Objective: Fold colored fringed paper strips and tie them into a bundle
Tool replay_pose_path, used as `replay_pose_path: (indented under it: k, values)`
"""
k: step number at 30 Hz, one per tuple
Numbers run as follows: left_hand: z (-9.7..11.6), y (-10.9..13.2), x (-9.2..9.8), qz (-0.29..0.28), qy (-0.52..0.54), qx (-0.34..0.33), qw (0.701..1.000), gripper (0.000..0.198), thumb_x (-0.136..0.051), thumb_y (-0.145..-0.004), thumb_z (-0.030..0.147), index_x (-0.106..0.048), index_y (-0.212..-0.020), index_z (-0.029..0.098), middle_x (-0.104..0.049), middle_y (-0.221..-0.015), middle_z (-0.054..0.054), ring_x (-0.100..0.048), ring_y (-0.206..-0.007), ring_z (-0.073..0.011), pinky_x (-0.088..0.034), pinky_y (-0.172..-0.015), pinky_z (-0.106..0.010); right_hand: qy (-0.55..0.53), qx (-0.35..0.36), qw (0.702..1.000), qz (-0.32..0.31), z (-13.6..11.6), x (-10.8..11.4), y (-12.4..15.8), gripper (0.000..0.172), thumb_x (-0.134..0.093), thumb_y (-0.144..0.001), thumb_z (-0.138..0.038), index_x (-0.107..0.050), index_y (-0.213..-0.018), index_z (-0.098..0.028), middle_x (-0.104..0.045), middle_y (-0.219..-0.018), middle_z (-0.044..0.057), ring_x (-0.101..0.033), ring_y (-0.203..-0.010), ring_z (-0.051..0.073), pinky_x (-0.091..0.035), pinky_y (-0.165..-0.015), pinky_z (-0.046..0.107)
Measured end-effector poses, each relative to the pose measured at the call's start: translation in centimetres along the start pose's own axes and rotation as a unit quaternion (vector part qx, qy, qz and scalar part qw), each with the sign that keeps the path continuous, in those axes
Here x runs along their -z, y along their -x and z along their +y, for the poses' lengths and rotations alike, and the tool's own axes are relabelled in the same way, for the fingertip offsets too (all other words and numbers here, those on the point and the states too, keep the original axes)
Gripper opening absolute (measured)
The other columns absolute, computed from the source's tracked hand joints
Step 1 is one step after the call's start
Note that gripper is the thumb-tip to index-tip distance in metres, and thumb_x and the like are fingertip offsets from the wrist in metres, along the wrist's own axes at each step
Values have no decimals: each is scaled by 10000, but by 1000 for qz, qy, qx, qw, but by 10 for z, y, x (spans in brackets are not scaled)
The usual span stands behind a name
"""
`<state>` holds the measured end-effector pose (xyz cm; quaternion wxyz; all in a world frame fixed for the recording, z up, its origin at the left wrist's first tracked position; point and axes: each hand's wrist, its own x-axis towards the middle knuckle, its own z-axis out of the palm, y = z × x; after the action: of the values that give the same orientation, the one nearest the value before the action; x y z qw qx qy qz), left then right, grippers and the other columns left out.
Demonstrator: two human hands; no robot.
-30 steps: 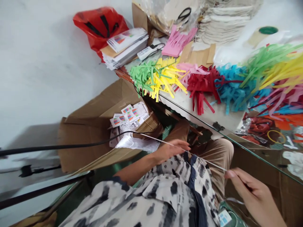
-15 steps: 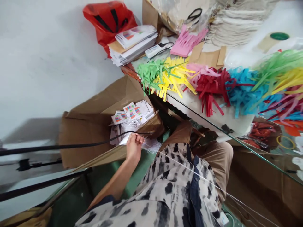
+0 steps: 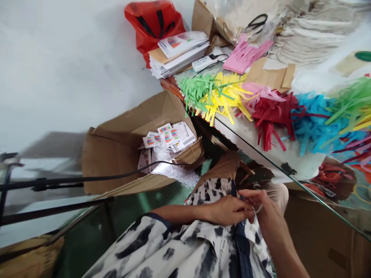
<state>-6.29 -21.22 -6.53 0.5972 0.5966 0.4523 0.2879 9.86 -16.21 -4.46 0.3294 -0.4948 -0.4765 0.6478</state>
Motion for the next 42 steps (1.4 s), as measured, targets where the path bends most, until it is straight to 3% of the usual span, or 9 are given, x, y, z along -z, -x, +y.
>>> replay_pose_path:
  k: [4,7,13,23,29,33,36,39,42]
  values:
    - [-3,-14,4,-31,-69,-4,997,217,-609,-1023,356,-761,-930,232,-762,-858,28,-687,-769,-137,-470,-729,-227,-152,-4,986,67,-33,11,13,458,-629,-985,-532,-461,-680,-233,-432,-672,-31,-490,-658,150,-514,-681,310]
    - [6,-23,16,-79,-137,-45,986,182,-628,-1023,329,-776,-971,237,-799,-967,13,-716,-880,-149,-484,-805,-231,-41,3,997,62,-49,29,26,482,-518,-1042,-545,-443,-682,-234,-330,-631,-41,-320,-563,134,-332,-518,279]
    - [47,-45,48,181,-118,-96,972,335,-525,-1083,348,-810,-1107,174,-768,-1064,-85,-691,-1051,-181,-485,-990,-281,317,6,948,37,-55,43,23,561,-439,-1012,-718,-576,-778,-227,-569,-704,13,-507,-654,168,-404,-611,281]
    - [84,-72,42,131,109,-109,979,517,-560,-1022,614,-848,-1059,186,-685,-957,-81,-655,-948,-195,-520,-889,-297,336,79,939,7,-72,25,7,528,-336,-1078,-625,-594,-840,-231,-630,-690,21,-563,-615,183,-380,-610,289]
    - [99,-95,31,82,195,-57,976,347,-835,-849,502,-825,-930,165,-622,-906,-29,-588,-677,-101,-468,-617,-228,336,59,940,1,-64,37,15,491,-314,-1107,-551,-610,-882,-229,-651,-748,24,-562,-637,183,-365,-628,294]
    - [110,-105,23,77,197,-68,975,295,-849,-845,432,-765,-782,156,-603,-822,-15,-550,-651,-99,-439,-598,-229,276,89,957,-17,-71,50,21,375,-467,-1074,-506,-619,-878,-225,-645,-811,21,-564,-744,184,-431,-721,290]
    - [120,-113,17,69,126,-115,983,241,-847,-854,401,-789,-809,172,-601,-876,-26,-553,-745,-119,-455,-676,-240,99,109,989,3,-77,63,25,288,-634,-993,-511,-663,-1049,-230,-670,-1014,49,-618,-950,216,-505,-874,324]
    - [128,-126,9,48,93,-158,982,218,-836,-871,388,-792,-816,181,-613,-892,-33,-575,-842,-148,-466,-778,-261,-103,88,989,55,-75,72,26,305,-656,-975,-527,-651,-1097,-248,-579,-856,-2,-545,-725,151,-479,-666,264]
    - [132,-143,-2,19,100,-165,981,236,-808,-901,401,-773,-825,180,-633,-893,-37,-589,-865,-159,-458,-800,-272,-175,72,975,116,-67,80,24,320,-671,-966,-541,-648,-1070,-239,-380,-683,-70,-249,-525,87,-201,-467,230]
